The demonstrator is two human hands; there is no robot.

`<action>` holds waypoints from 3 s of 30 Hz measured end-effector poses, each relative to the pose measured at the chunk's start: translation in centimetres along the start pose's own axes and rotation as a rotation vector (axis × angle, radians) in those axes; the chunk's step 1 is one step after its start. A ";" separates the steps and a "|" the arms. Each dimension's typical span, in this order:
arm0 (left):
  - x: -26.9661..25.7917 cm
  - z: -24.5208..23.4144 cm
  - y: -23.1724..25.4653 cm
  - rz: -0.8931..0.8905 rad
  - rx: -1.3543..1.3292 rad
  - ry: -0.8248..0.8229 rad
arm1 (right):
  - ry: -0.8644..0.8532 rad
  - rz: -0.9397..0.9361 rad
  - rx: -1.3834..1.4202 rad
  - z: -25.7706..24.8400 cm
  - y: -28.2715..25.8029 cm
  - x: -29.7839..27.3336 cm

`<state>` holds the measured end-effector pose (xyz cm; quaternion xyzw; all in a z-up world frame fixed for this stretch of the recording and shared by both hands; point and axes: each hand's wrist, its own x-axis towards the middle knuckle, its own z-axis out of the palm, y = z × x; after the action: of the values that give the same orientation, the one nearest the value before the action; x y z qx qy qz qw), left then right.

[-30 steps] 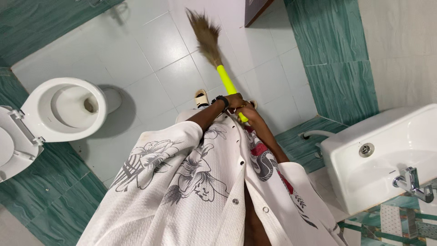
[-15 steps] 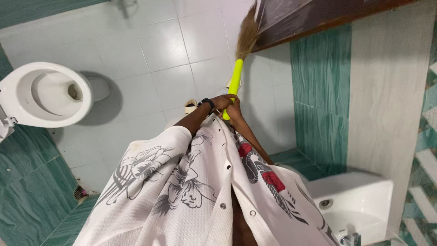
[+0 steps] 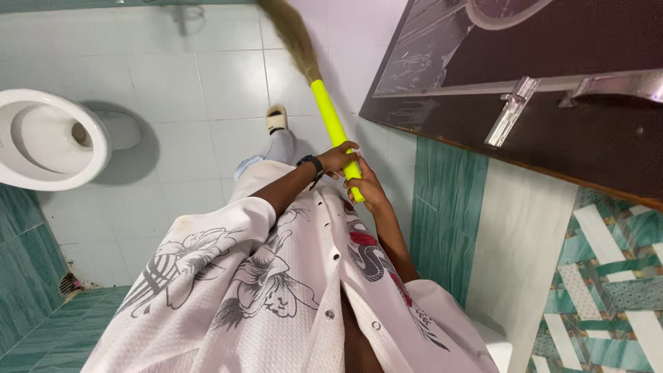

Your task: The person sweeps the white tiled floor of a bathroom using a broom, moving the broom around a toilet and a sink.

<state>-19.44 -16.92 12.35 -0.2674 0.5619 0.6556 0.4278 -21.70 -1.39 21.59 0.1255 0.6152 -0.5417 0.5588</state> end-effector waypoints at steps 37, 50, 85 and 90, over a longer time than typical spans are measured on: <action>10.8 -1.3 4.9 -0.009 -0.131 0.076 | -0.082 -0.043 -0.048 -7.3 -6.1 6.4; 12.7 -2.6 -0.2 0.234 -0.671 0.275 | -0.213 0.100 -0.149 -6.7 -3.6 11.6; -1.2 -29.1 -10.0 0.212 -0.687 0.601 | -0.570 0.157 -0.664 25.3 -11.9 24.9; -2.5 -29.6 -8.9 0.404 -1.044 0.568 | -0.653 -0.033 -0.780 26.1 -12.1 25.2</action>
<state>-14.38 -46.17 3.25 -0.4933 0.2986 0.8150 -0.0574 -25.10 -38.42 12.74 -0.2781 0.5671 -0.2914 0.7185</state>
